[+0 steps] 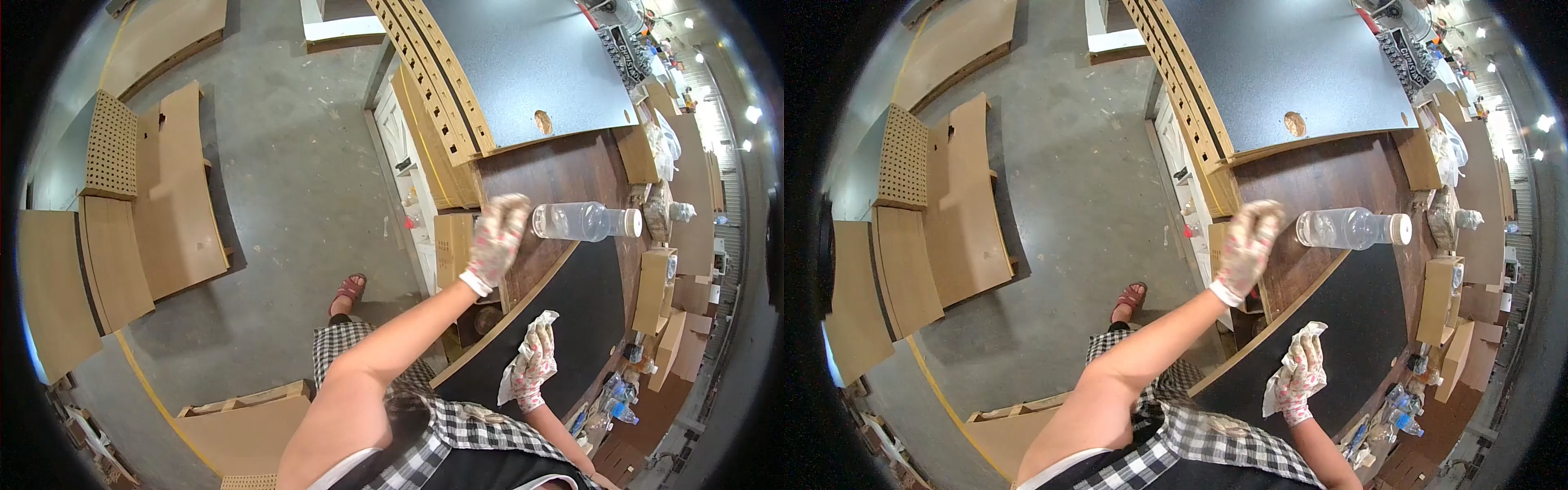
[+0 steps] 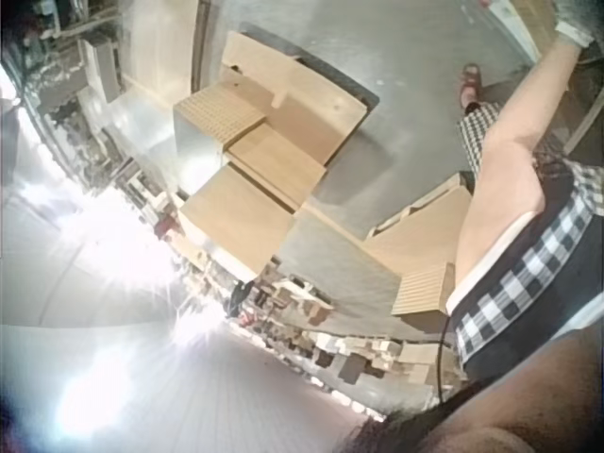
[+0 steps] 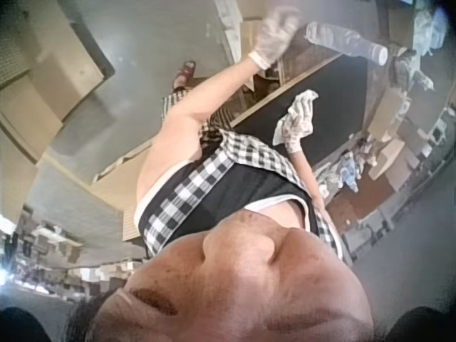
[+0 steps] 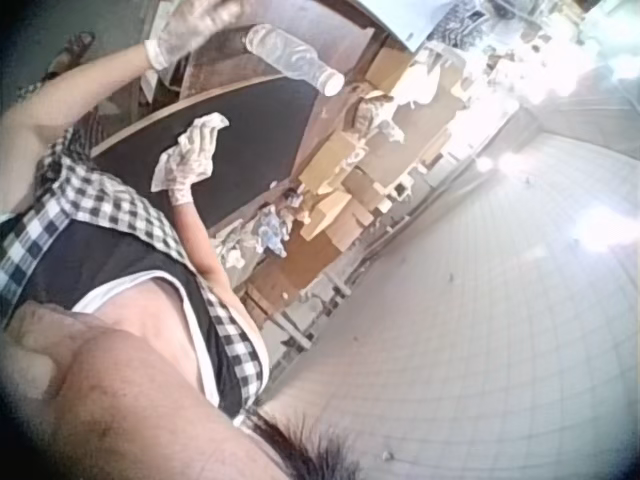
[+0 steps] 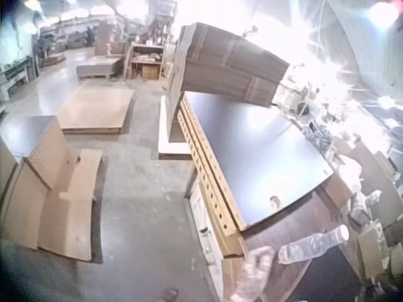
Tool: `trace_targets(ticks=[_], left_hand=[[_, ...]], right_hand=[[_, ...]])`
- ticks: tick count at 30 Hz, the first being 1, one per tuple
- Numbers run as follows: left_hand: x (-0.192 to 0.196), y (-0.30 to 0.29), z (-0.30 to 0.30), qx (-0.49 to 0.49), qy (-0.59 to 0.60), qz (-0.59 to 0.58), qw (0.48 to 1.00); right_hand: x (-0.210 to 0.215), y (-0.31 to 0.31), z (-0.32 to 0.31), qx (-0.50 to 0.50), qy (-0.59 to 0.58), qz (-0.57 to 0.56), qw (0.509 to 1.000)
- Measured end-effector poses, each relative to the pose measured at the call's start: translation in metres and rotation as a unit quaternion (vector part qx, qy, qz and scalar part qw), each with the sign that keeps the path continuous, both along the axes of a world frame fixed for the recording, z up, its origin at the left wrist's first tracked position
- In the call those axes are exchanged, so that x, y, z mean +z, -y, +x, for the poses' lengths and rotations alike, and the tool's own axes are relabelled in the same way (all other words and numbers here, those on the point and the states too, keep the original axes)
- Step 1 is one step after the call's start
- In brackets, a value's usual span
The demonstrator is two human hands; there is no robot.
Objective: The person wipes a black wooden panel with a cloth, then picks up a slatted wooden panel and rubs a sponge along its edges before stacking it on a pile. They repeat the cleaning process by pouring liquid from a bottle onto the cloth to wipe the next panel.
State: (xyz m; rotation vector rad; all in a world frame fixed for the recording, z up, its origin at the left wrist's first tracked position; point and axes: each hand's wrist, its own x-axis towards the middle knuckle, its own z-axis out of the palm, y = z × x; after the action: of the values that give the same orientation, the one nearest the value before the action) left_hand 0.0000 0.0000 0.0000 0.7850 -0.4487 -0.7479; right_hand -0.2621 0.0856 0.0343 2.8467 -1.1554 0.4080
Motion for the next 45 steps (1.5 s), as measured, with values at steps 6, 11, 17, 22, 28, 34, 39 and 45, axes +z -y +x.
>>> trace_targets(ticks=[6, 11, 17, 22, 28, 34, 39, 45], left_hand=[[0.023, -0.001, 0.059, -0.106, -0.393, -0.100, 0.908], [0.035, 0.007, 0.076, -0.196, -0.435, -0.112, 0.872], [0.023, 0.006, 0.062, -0.193, -0.476, -0.219, 0.830], [0.026, 0.005, 0.063, -0.213, -0.473, -0.237, 0.821], [0.029, 0.002, 0.048, -0.234, -0.367, -0.186, 0.881], [0.015, -0.049, -0.025, -0.293, 0.064, 0.034, 0.953], [0.009, -0.058, -0.056, -0.223, 0.385, 0.034, 0.895], [0.006, -0.069, -0.097, -0.184, 0.531, 0.053, 0.825]], right_hand=[[0.001, 0.000, 0.015, -0.015, -0.016, -0.014, 1.000], [-0.003, 0.001, 0.009, -0.012, -0.025, -0.005, 1.000], [-0.004, -0.004, 0.017, -0.080, 0.040, 0.017, 0.996], [-0.006, -0.004, 0.013, -0.045, 0.040, -0.002, 0.998], [-0.007, -0.002, 0.007, -0.046, 0.022, 0.003, 0.999], [-0.024, -0.003, -0.025, -0.168, 0.180, 0.232, 0.941], [-0.033, 0.002, -0.027, -0.043, -0.047, 0.103, 0.993], [0.007, 0.071, -0.001, -0.060, -0.004, 0.066, 0.996]])
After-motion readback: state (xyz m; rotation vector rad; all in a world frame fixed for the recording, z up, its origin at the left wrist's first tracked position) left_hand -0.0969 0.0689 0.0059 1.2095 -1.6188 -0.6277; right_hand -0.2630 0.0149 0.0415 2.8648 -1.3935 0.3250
